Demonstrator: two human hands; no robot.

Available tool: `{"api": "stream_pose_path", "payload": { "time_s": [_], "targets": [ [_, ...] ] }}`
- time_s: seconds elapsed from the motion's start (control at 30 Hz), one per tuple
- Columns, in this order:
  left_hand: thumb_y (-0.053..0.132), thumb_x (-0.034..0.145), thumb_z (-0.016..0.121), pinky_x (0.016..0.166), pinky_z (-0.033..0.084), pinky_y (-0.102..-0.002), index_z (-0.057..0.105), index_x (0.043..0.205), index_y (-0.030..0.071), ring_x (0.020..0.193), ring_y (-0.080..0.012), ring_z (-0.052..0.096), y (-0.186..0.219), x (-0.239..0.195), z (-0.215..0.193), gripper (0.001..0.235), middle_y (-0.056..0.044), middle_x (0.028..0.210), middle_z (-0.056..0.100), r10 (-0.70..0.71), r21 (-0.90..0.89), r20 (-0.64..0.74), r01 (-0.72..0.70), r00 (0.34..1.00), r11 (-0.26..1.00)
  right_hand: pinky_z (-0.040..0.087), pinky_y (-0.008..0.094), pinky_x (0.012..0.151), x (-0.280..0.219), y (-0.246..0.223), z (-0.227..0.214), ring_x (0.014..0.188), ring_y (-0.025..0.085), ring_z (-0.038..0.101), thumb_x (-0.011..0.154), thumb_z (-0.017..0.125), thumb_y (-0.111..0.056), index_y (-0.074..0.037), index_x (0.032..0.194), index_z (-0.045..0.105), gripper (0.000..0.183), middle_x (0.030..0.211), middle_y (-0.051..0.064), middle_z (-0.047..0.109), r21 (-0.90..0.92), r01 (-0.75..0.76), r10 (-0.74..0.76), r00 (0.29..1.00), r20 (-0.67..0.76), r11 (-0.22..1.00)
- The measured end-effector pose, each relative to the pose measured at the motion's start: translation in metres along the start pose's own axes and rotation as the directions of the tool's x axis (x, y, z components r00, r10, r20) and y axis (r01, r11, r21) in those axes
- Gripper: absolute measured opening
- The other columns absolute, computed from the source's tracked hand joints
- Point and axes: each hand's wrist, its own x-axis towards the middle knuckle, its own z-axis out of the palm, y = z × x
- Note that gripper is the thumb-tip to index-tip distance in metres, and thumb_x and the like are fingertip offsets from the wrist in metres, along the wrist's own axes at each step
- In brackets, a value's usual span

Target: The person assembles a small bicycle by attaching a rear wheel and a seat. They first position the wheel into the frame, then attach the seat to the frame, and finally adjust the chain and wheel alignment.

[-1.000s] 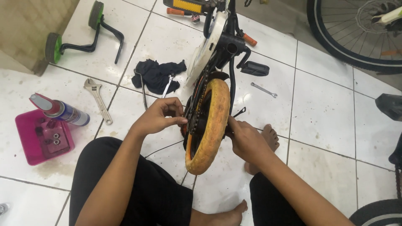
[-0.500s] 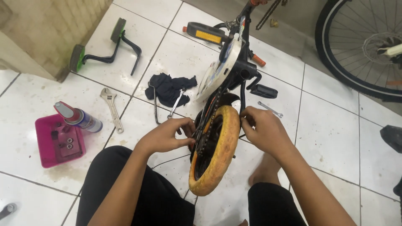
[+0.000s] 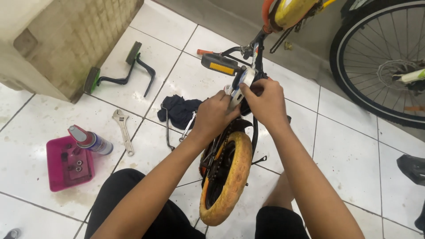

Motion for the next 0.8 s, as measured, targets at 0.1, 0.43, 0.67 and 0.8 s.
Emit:
{"api": "stream_pose_path", "payload": {
  "time_s": [0.1,0.43,0.67,0.8],
  "targets": [
    [0.037,0.093,0.069,0.058,0.058,-0.032,0.073,0.098,0.001,0.070,-0.0244,0.071,0.002,0.007,-0.003,0.037,-0.007,0.082,0.065,0.181,0.161,-0.164,-0.155,0.970,0.975,0.053,0.036,0.065,0.006,0.006,0.008,0.068,0.024,0.069,0.092,0.072,-0.040,-0.002,0.089,0.075,0.039,0.069,0.010,0.069,0.039,-0.065,0.066,0.997,-0.036,0.997],
    [0.036,0.094,0.070,0.061,0.055,-0.035,0.073,0.100,0.002,0.071,-0.0257,0.070,-0.014,0.006,0.020,0.035,-0.008,0.080,0.064,0.274,0.124,-0.343,-0.246,0.898,0.961,0.053,0.030,0.058,0.011,-0.009,0.003,0.061,0.016,0.066,0.084,0.077,-0.025,0.011,0.097,0.071,0.038,0.065,0.012,0.066,0.187,-0.098,0.113,0.991,-0.072,0.977],
    [0.052,0.065,0.094,0.116,0.023,-0.070,0.017,0.156,0.004,0.144,-0.0514,0.030,-0.050,0.014,0.028,0.129,-0.027,0.153,0.029,-0.059,-0.676,0.247,0.216,0.967,0.704,0.054,0.026,0.057,0.013,-0.017,0.003,0.058,0.010,0.064,0.083,0.074,-0.018,0.016,0.104,0.066,0.041,0.061,0.008,0.064,0.352,-0.185,0.205,0.979,-0.019,0.918],
    [0.037,0.071,0.096,0.123,0.013,-0.068,0.013,0.161,0.003,0.151,-0.0540,0.017,-0.067,0.027,0.037,0.128,-0.032,0.162,0.024,0.007,-0.745,0.478,0.401,0.878,0.533,0.053,0.025,0.058,0.012,-0.023,0.001,0.058,0.010,0.065,0.083,0.074,-0.020,0.016,0.107,0.065,0.044,0.060,0.007,0.066,0.322,-0.198,0.211,0.977,-0.005,0.926]
  ]
}}
